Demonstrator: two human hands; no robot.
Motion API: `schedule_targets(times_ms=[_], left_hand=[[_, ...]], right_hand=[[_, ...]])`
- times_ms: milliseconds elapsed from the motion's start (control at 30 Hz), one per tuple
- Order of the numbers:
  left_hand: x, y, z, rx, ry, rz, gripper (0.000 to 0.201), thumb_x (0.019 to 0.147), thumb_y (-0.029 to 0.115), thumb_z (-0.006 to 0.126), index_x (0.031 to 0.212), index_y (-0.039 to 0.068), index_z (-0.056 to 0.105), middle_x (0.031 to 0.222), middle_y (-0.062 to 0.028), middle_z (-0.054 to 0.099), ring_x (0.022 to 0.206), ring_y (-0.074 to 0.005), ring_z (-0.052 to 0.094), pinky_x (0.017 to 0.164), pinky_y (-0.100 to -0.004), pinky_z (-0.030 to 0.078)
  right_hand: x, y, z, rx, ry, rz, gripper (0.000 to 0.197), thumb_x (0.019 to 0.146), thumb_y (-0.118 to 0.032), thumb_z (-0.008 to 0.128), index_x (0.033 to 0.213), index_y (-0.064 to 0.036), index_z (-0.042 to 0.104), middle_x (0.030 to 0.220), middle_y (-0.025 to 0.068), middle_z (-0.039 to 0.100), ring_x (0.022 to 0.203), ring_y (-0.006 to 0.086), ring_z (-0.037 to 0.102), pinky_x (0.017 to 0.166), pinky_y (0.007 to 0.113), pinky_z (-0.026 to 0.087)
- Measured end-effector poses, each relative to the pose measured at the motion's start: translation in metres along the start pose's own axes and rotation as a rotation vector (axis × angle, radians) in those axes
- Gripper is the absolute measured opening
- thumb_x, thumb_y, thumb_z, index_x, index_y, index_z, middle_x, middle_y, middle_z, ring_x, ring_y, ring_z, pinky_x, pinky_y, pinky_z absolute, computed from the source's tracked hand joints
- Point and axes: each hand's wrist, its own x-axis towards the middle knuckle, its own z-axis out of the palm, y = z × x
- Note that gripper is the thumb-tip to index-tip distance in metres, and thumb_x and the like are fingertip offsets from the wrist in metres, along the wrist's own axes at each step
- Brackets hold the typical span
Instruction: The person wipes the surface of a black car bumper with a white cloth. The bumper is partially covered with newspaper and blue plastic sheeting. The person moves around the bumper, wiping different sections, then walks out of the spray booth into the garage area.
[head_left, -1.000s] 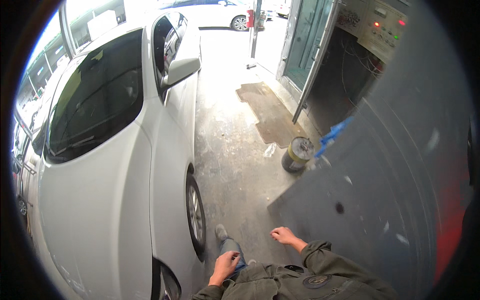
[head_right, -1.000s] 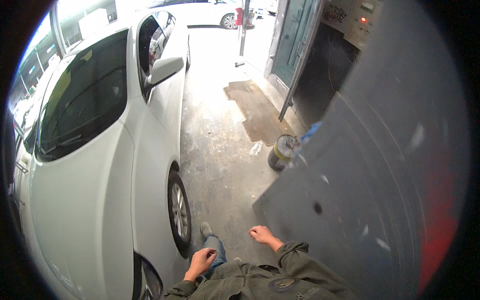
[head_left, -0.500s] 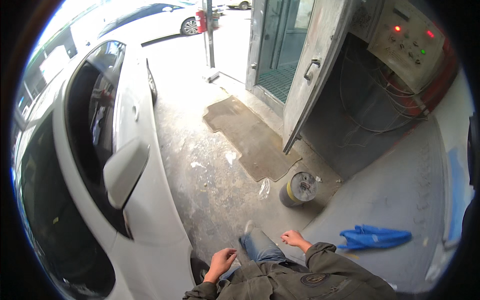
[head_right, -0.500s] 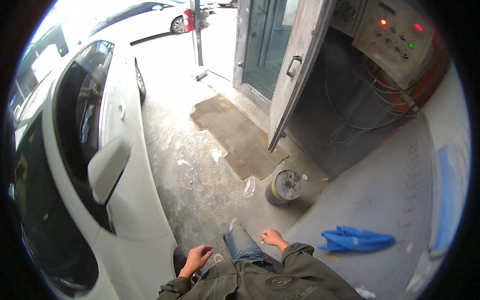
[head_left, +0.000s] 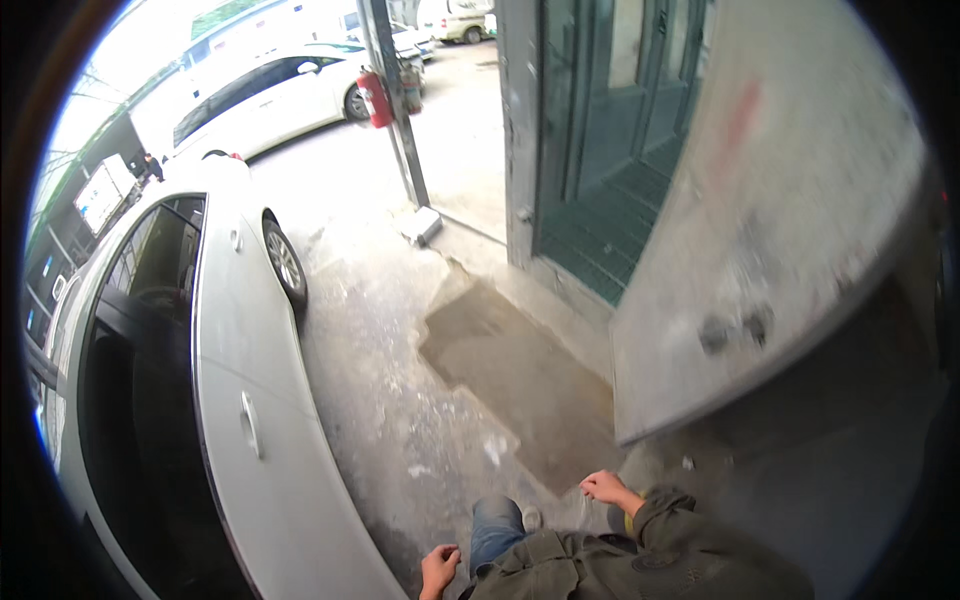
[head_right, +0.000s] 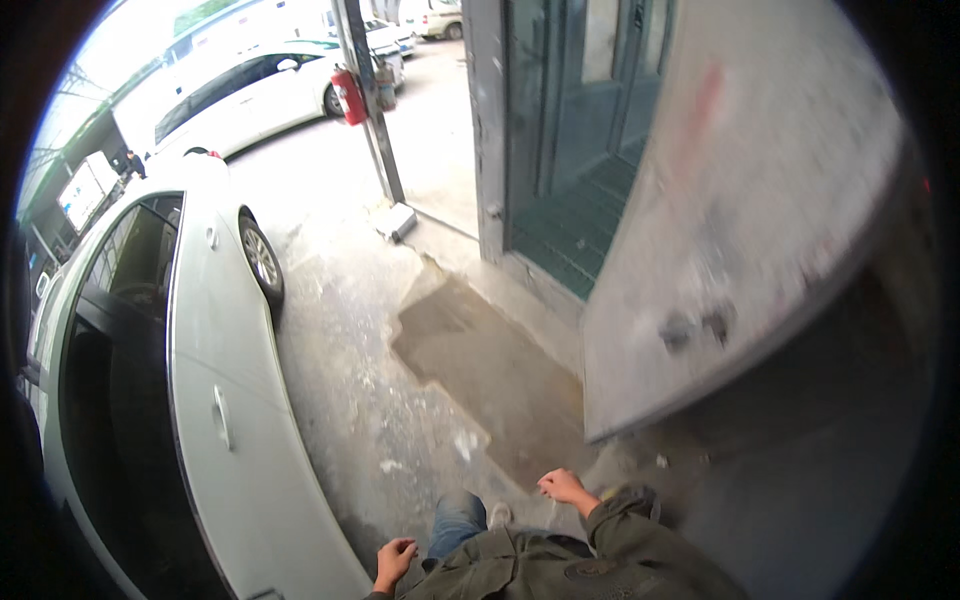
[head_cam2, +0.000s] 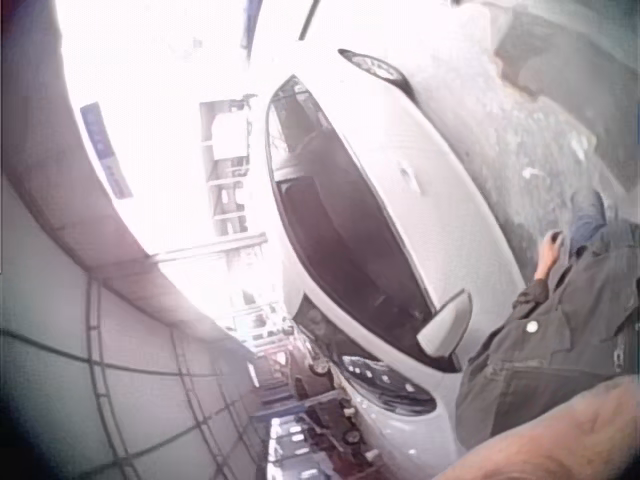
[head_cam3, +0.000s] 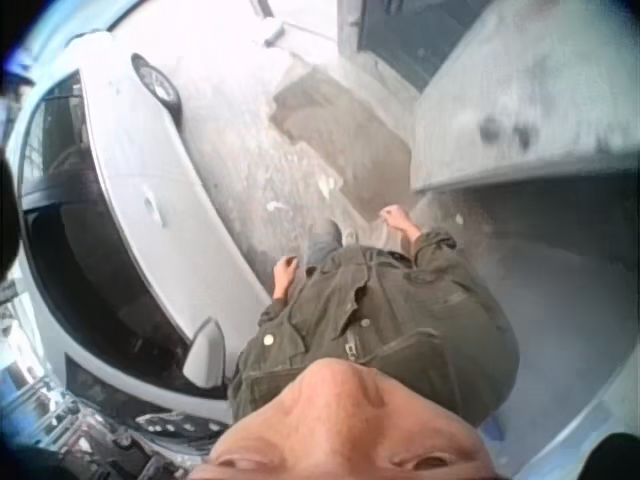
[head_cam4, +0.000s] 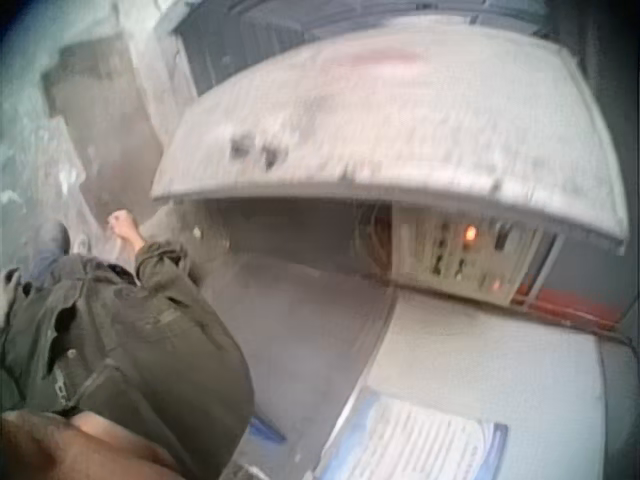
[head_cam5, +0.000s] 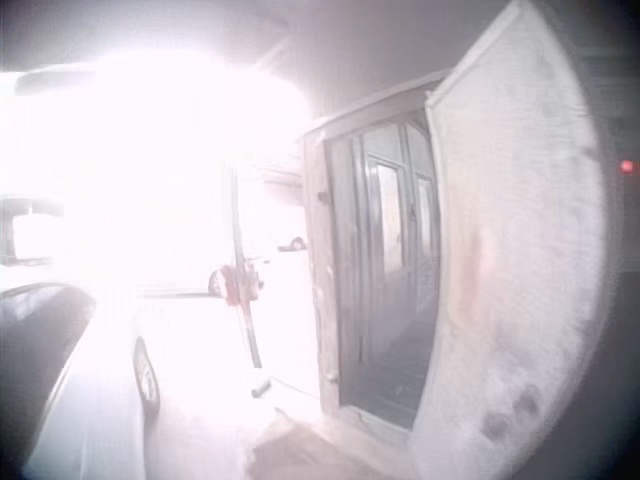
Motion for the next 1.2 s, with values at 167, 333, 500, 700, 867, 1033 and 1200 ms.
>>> schedule_targets(times_ms=[167, 333, 500, 700, 867, 1033, 1200], left_hand=[[0.181, 0.083, 0.026, 0.086, -0.111, 0.06, 0.029, 0.09, 0.026, 0.07, 0.107, 0.003, 0.074, 0.094, -0.0121, 0.076, 0.086, -0.0192, 0.074, 0.079, -0.0315, 0.057], [0.373, 0.245, 0.065, 0.137, -0.138, 0.201, 0.033, 0.09, 0.036, 0.068, 0.108, 0.009, 0.075, 0.097, -0.0129, 0.075, 0.092, -0.0297, 0.073, 0.083, -0.0386, 0.056], [0.524, 0.413, 0.096, 0.461, -0.541, 0.377, 0.033, 0.091, 0.032, 0.064, 0.114, 0.01, 0.071, 0.1, -0.0153, 0.073, 0.095, -0.0352, 0.069, 0.083, -0.045, 0.055], [0.685, 0.619, 0.195, 0.722, -0.694, 0.508, 0.026, 0.088, 0.024, 0.062, 0.107, 0.008, 0.07, 0.102, -0.0178, 0.071, 0.099, -0.0386, 0.066, 0.083, -0.0487, 0.052], [0.769, 0.801, 0.362, 0.721, -0.966, 0.632, 0.026, 0.091, 0.025, 0.06, 0.11, 0.011, 0.069, 0.107, -0.018, 0.069, 0.1, -0.0386, 0.065, 0.084, -0.0508, 0.052], [0.818, 0.922, 0.49, 0.825, -1.198, 0.864, 0.027, 0.098, 0.035, 0.061, 0.095, 0.011, 0.072, 0.097, -0.0234, 0.067, 0.089, -0.035, 0.067, 0.08, -0.0464, 0.051], [0.833, 1.044, 0.517, 0.219, -1.364, 0.292, 0.021, 0.098, 0.021, 0.058, 0.11, 0.004, 0.061, 0.09, -0.0095, 0.063, 0.086, -0.0221, 0.063, 0.076, -0.0403, 0.051]], right_hand=[[0.16, -0.128, -0.076, 0.288, -0.019, -0.001, 0.026, 0.096, -0.02, 0.062, 0.106, 0.0004, 0.075, 0.089, 0.006, 0.075, 0.071, 0.0107, 0.068, 0.066, 0.027, 0.055], [0.327, -0.127, -0.172, 0.364, 0.06, -0.028, 0.029, 0.098, -0.023, 0.063, 0.079, -0.0027, 0.071, 0.07, 0.0037, 0.067, 0.059, 0.0109, 0.059, 0.055, 0.027, 0.048], [0.413, -0.118, -0.302, 0.731, 0.328, 0.134, 0.02, 0.096, -0.017, 0.064, 0.095, 0.0019, 0.07, 0.072, 0.0083, 0.067, 0.054, 0.0139, 0.059, 0.05, 0.031, 0.051], [0.562, -0.141, -0.486, 0.99, 0.509, 0.228, 0.011, 0.092, -0.015, 0.066, 0.093, -0.0045, 0.069, 0.077, 0.008, 0.066, 0.066, 0.018, 0.061, 0.056, 0.031, 0.051], [0.686, -0.107, -0.655, 0.621, 0.632, 0.048, 0.007, 0.091, -0.014, 0.067, 0.09, -0.0078, 0.068, 0.073, 0.0053, 0.065, 0.066, 0.0181, 0.06, 0.056, 0.034, 0.051], [0.698, -0.141, -0.794, 0.632, 0.604, 0.209, 0.017, 0.093, -0.019, 0.064, 0.083, -0.0061, 0.065, 0.069, 0.0045, 0.062, 0.063, 0.0153, 0.057, 0.055, 0.034, 0.047], [0.632, -0.138, -0.894, 0.529, 0.724, 0.111, 0.028, 0.096, -0.024, 0.061, 0.076, -0.0044, 0.061, 0.066, 0.0037, 0.06, 0.06, 0.0125, 0.053, 0.053, 0.033, 0.042]])
